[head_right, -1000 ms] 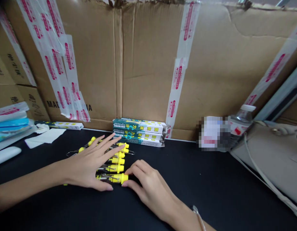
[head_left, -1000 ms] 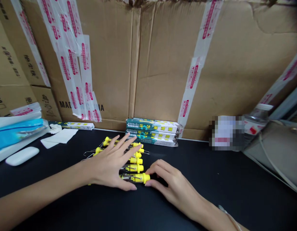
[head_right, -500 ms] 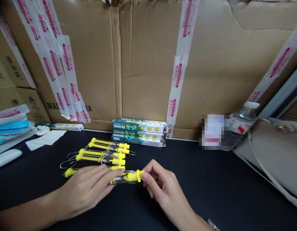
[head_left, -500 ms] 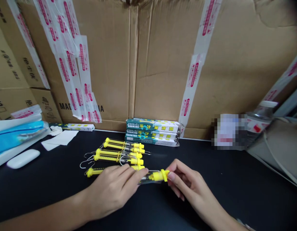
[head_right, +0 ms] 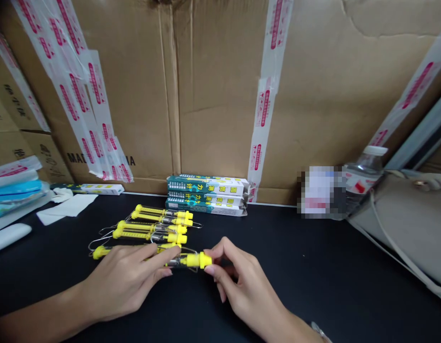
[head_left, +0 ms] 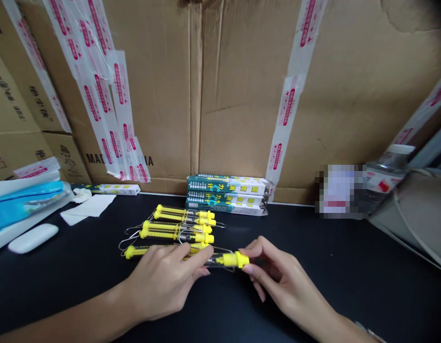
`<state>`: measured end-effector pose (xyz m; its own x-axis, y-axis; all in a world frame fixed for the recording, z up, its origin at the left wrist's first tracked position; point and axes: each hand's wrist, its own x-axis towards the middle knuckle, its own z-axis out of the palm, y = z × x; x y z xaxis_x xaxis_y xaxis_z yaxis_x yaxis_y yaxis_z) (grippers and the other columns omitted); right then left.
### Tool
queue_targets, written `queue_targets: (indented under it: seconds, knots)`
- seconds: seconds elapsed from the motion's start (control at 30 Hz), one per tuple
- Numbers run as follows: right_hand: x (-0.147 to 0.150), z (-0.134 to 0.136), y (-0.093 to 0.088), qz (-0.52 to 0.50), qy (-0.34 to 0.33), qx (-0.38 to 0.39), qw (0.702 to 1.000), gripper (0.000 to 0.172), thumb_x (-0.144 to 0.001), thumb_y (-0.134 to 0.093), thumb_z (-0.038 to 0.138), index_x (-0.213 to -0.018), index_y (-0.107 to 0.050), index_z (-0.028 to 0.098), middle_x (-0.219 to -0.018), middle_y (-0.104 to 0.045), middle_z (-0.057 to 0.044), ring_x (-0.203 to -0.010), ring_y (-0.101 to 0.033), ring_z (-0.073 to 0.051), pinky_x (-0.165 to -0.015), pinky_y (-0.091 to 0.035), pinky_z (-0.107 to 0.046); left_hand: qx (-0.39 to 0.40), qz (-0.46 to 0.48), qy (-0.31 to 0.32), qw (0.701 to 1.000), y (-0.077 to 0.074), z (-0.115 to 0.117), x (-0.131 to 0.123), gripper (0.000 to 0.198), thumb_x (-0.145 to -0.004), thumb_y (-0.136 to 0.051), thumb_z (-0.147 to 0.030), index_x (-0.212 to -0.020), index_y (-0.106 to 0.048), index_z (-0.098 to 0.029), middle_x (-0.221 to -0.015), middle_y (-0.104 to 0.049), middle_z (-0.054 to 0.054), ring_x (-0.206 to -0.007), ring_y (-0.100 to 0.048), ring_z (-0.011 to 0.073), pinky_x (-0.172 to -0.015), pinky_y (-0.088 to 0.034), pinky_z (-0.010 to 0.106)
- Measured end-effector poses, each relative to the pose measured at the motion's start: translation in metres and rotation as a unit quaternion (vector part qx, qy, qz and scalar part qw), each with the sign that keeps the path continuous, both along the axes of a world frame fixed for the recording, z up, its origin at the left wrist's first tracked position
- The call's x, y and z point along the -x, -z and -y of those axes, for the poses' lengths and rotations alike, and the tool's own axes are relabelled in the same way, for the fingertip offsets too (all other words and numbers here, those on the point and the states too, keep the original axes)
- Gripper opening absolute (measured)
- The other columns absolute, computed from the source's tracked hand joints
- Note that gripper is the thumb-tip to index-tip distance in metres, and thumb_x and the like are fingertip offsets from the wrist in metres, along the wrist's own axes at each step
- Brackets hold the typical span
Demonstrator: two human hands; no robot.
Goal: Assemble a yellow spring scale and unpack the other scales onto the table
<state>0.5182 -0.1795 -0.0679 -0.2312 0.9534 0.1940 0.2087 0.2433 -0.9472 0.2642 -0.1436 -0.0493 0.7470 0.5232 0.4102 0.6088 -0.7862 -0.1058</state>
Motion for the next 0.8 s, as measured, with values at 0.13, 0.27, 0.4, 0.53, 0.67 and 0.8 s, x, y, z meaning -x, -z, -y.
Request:
queue_targets:
  seconds: [0.13,0.27,0.4,0.53,0.67,0.8]
  knots:
    - [0.002,-0.002,-0.004,-0.072,-0.015,0.073,0.995,0.039,-0.085,-0.071,0.054,-0.082,-0.05,0.021,-0.074,-0.056,0.003,-0.048,-0.047,-0.006,-0.036,-0.044,-0.016,0.006,-0.005,-0.004,1.0,0.001,0.002,0.0,0.023,-0.099,-0.047,-0.03,-0.119,-0.056,-0.023,-0.079,-0.072,0.003,-0.059,-0.071,0.0247,-0.046,-0.045,0.031]
    - [0.001,-0.005,-0.003,-0.077,-0.004,0.065,0.995,0.037,-0.09,-0.065,0.052,-0.08,-0.052,0.02,-0.07,-0.054,0.004,-0.045,-0.046,-0.005,-0.037,-0.041,-0.015,0.03,-0.02,0.01,0.999,-0.003,0.001,-0.002,0.017,-0.1,-0.045,-0.03,-0.1,-0.059,-0.02,-0.076,-0.072,0.004,-0.063,-0.073,0.0275,-0.047,-0.046,0.033]
    - [0.0,-0.006,-0.003,-0.089,0.018,0.039,0.995,0.032,-0.085,-0.075,0.045,-0.081,-0.056,0.019,-0.079,-0.055,0.003,-0.055,-0.049,-0.006,-0.045,-0.045,-0.017,0.011,0.004,0.008,1.0,-0.002,-0.001,-0.002,0.018,-0.102,-0.045,-0.034,-0.1,-0.058,-0.022,-0.076,-0.073,0.0,-0.06,-0.073,0.0268,-0.044,-0.044,0.034]
    - [-0.001,-0.01,-0.004,-0.105,0.025,0.052,0.993,0.031,-0.078,-0.082,0.04,-0.088,-0.06,0.021,-0.078,-0.056,0.003,-0.067,-0.054,-0.01,-0.054,-0.05,-0.017,-0.006,0.05,0.023,0.998,0.003,-0.002,0.0,0.025,-0.105,-0.04,-0.041,-0.103,-0.059,-0.024,-0.076,-0.074,-0.003,-0.055,-0.072,0.0233,-0.043,-0.044,0.033]
    - [-0.003,-0.015,-0.003,-0.096,0.029,0.086,0.991,0.044,-0.074,-0.083,0.048,-0.102,-0.065,0.019,-0.076,-0.058,0.002,-0.06,-0.052,-0.01,-0.043,-0.047,-0.016,-0.029,0.083,0.021,0.996,0.004,-0.001,0.0,0.028,-0.106,-0.039,-0.042,-0.107,-0.059,-0.023,-0.078,-0.076,-0.003,-0.055,-0.073,0.0213,-0.044,-0.046,0.032]
    - [-0.004,-0.015,-0.002,-0.061,0.015,0.134,0.989,0.042,-0.08,-0.074,0.056,-0.09,-0.062,0.017,-0.064,-0.059,0.004,-0.04,-0.035,-0.002,-0.029,-0.027,-0.01,-0.057,0.068,0.008,0.996,0.001,-0.001,-0.002,0.037,-0.107,-0.034,-0.043,-0.099,-0.061,-0.019,-0.066,-0.072,-0.002,-0.05,-0.071,0.0207,-0.041,-0.042,0.032]
